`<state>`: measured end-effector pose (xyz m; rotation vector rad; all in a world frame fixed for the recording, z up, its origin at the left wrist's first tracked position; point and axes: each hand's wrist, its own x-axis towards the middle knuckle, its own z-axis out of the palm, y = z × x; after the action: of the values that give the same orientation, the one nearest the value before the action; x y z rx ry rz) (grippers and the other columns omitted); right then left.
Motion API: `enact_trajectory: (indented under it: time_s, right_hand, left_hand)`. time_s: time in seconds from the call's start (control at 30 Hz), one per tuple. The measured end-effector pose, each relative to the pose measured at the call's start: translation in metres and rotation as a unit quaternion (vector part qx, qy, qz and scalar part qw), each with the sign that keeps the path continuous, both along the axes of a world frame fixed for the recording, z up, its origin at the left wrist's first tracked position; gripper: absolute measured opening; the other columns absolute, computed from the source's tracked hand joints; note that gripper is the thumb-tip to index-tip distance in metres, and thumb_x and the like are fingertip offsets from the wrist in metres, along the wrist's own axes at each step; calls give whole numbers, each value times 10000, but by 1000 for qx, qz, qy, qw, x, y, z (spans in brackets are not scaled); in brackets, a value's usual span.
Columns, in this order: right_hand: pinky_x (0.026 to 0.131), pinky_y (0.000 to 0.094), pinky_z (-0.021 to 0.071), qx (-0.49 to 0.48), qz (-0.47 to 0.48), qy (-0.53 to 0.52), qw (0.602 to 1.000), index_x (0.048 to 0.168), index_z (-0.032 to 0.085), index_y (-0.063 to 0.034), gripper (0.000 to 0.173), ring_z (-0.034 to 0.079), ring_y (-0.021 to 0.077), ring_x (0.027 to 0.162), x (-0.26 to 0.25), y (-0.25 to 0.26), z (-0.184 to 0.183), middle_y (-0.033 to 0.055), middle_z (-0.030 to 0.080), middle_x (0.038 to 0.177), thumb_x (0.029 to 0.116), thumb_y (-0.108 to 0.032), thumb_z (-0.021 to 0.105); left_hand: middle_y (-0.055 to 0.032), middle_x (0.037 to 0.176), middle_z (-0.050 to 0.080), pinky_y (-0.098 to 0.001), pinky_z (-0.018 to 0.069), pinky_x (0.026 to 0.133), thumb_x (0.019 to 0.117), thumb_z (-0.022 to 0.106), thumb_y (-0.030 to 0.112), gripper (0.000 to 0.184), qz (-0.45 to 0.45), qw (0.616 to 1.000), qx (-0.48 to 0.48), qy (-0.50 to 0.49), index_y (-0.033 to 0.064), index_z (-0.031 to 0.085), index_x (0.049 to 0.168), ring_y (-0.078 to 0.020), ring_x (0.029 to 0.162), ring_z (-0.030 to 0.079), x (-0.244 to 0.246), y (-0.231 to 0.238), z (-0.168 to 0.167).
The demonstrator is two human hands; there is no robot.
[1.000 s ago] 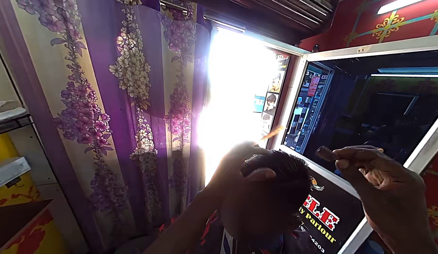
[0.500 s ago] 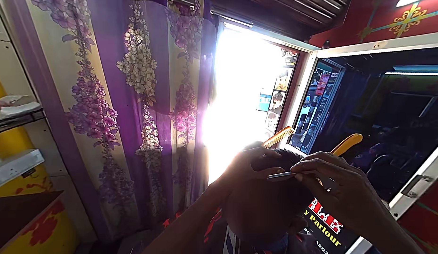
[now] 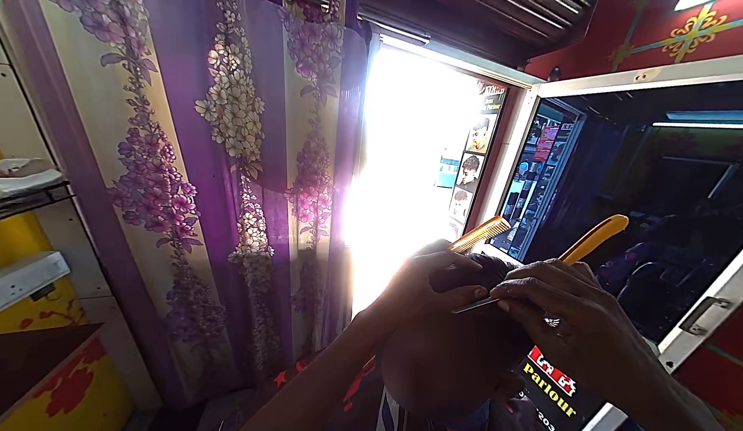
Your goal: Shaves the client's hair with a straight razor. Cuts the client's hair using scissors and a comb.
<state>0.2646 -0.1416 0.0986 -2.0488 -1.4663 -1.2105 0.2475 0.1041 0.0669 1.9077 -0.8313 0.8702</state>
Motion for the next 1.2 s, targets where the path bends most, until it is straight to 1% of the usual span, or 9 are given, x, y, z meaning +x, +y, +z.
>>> enact_trajectory:
  time_s: [0.07, 0.2, 0.33, 0.47, 0.63, 0.9, 1.0, 1.1, 1.2]
  right_hand:
    - [855, 324, 448, -2, 2, -3, 1000, 1043, 751, -296, 189, 614, 45, 1005, 1, 0, 0, -135, 689, 1054, 1007, -345, 572]
    - [842, 315, 448, -8, 5, 4, 1000, 1041, 750, -310, 192, 609, 32, 998, 2, -1, 0, -151, 683, 1038, 1011, -357, 566]
    - [844, 305, 447, -20, 20, 22, 999, 1033, 747, -321, 187, 601, 12, 977, 3, -2, 2, -177, 677, 1021, 1002, -354, 565]
    - [845, 308, 444, -10, 19, 14, 1000, 1035, 747, -317, 182, 606, 16, 998, 3, -2, 2, -166, 684, 1046, 1003, -346, 570]
    - [839, 305, 440, -24, 23, 18, 999, 1041, 741, -321, 192, 597, 10, 966, 4, -3, 2, -178, 677, 1020, 1006, -363, 557]
    - [840, 307, 446, -30, 12, 23, 999, 1032, 741, -336, 196, 603, 8, 968, 3, -4, 3, -186, 676, 1014, 1006, -383, 553]
    - [835, 318, 441, -31, 10, 19, 999, 1030, 733, -319, 194, 603, 15, 962, 3, -4, 3, -176, 675, 1013, 1008, -370, 548]
    - [828, 304, 438, -33, 12, 23, 999, 1033, 734, -330, 197, 599, 7, 959, 2, -5, 3, -183, 675, 1020, 1012, -382, 546]
    - [821, 314, 436, -25, 11, 17, 999, 1033, 738, -324, 188, 601, 11, 957, 1, -5, 2, -178, 677, 1015, 1004, -362, 556]
  left_hand:
    - [24, 1006, 641, -199, 545, 759, 890, 799, 297, 274, 2, 1000, 0, 5, 135, 775, 1109, -43, 907, 616, -1, 0, 0]
    - [28, 1004, 641, -199, 544, 750, 896, 793, 316, 277, 5, 1000, 1, 10, 143, 776, 1112, -39, 902, 614, 0, 0, 0]
    - [29, 1026, 646, -214, 541, 783, 895, 794, 310, 277, 4, 1000, 3, 4, 142, 777, 1115, -49, 934, 611, 0, 0, 0]
    - [29, 1017, 645, -212, 545, 790, 894, 793, 300, 268, 4, 1000, 3, -2, 144, 780, 1111, -49, 939, 616, 0, -1, 0]
    - [28, 1025, 646, -215, 543, 803, 898, 787, 306, 269, 6, 1000, 7, 3, 142, 777, 1112, -49, 953, 612, 0, -2, 1]
    - [26, 1030, 646, -217, 545, 802, 901, 785, 308, 267, 5, 1000, 6, 0, 146, 780, 1113, -54, 953, 615, 0, -4, 0]
    - [30, 1029, 647, -217, 544, 804, 905, 780, 317, 265, 6, 1000, 7, -2, 153, 781, 1114, -51, 957, 614, 0, -5, 0]
    - [30, 1024, 649, -216, 545, 803, 908, 777, 316, 259, 8, 1000, 8, -4, 153, 782, 1109, -50, 954, 616, 0, -6, 0]
    - [34, 1021, 648, -218, 542, 799, 916, 768, 312, 247, 11, 1000, 9, -2, 158, 782, 1109, -47, 948, 614, 0, -7, 0]
